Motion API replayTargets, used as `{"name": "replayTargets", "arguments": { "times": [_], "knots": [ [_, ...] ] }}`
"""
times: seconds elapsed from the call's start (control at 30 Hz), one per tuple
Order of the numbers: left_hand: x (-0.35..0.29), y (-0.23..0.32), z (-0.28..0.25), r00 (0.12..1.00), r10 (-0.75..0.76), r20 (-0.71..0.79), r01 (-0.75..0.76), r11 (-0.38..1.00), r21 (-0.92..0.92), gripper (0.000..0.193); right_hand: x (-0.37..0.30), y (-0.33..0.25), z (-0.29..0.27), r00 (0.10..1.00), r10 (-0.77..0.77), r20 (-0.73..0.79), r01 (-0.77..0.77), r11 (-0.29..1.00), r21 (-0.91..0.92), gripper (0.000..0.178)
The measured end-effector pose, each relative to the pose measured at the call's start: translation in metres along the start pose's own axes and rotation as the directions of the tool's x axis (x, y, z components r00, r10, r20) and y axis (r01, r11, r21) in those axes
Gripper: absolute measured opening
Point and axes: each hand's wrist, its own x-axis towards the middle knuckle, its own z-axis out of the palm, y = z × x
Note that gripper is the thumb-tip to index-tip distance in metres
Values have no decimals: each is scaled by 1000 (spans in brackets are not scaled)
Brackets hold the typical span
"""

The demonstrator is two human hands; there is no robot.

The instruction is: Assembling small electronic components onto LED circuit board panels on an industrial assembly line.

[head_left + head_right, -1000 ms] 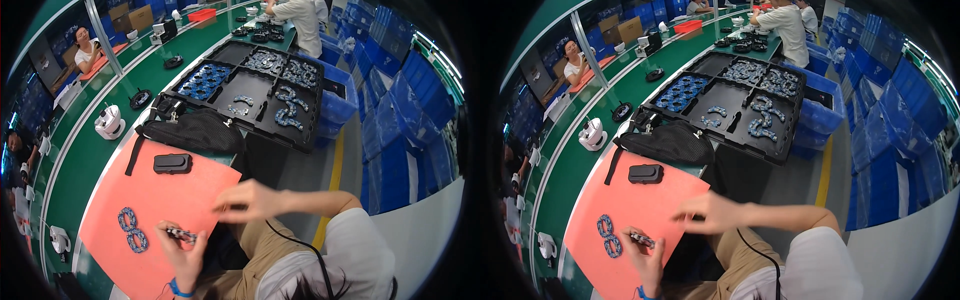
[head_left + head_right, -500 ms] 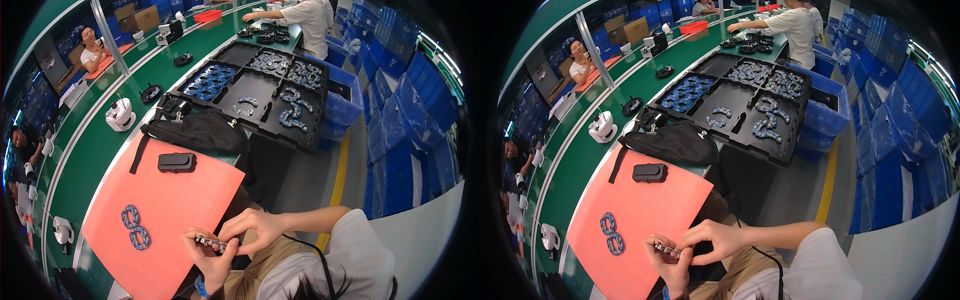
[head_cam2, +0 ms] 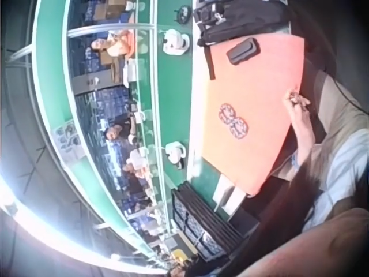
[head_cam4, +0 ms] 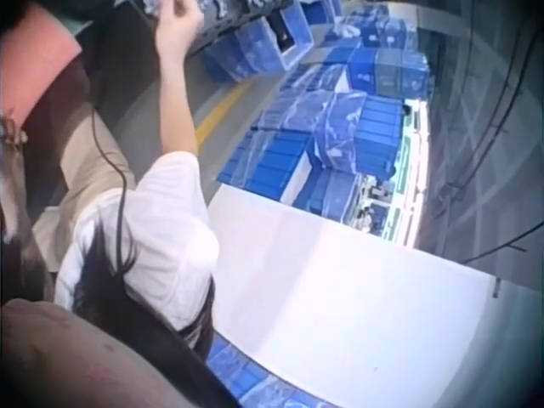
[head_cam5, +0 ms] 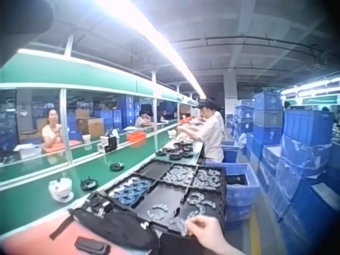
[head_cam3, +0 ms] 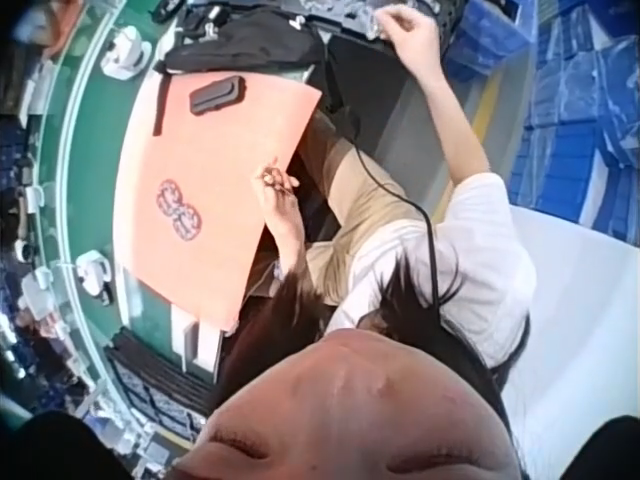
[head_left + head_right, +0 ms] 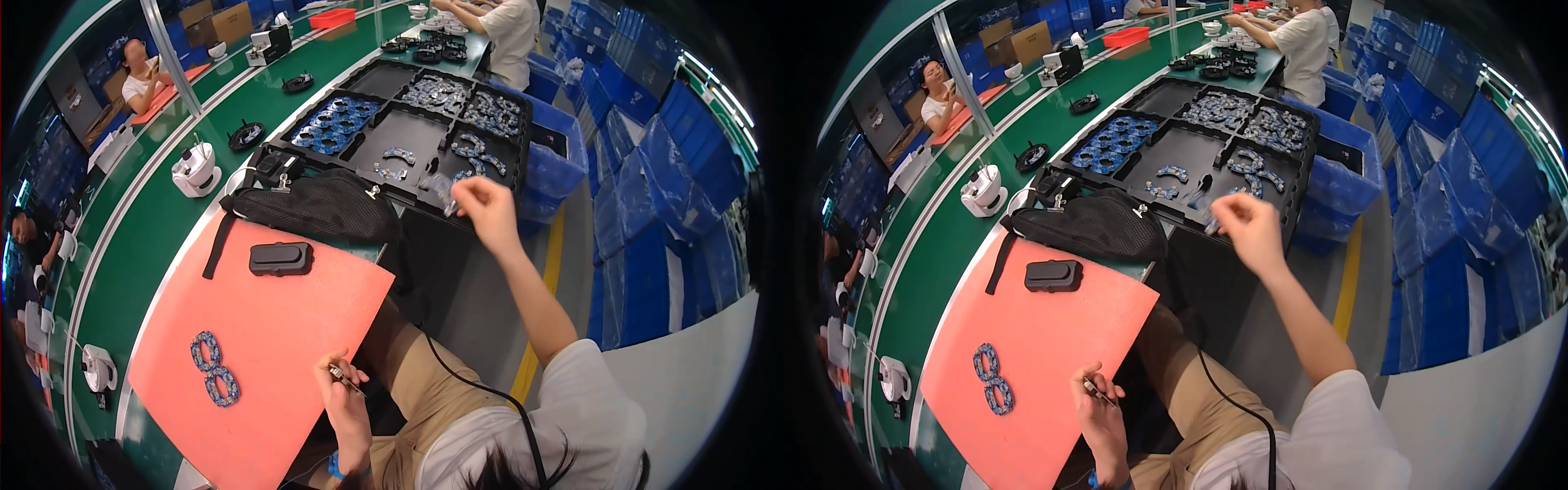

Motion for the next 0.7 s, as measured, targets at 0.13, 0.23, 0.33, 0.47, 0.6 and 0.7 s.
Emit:
{"name": "replayTargets", "arguments": {
  "times": [0.13,0.23,0.33,0.47,0.6,0.7],
  "knots": [
    [-1,-5,-4,1000,-13,22,12,1000,27,50,36,26,-14,993,65,-98,-76,990,-117,12],
    [-3,-6,-3,1000,-14,19,13,999,30,48,48,44,-11,1000,0,-1,0,981,-196,13],
    [-5,-5,-1,999,-49,12,49,998,29,46,37,32,-9,986,-145,82,167,867,-470,10],
    [-4,-1,4,997,-70,34,65,990,124,58,-11,-11,21,954,-209,216,280,878,-387,9],
    [-5,-8,13,994,-65,82,52,988,145,61,-64,-46,30,605,-23,796,-102,989,106,18],
    [-3,-15,12,993,-53,107,36,988,151,58,-87,-55,36,462,-101,881,-103,981,167,17]
  ]
}}
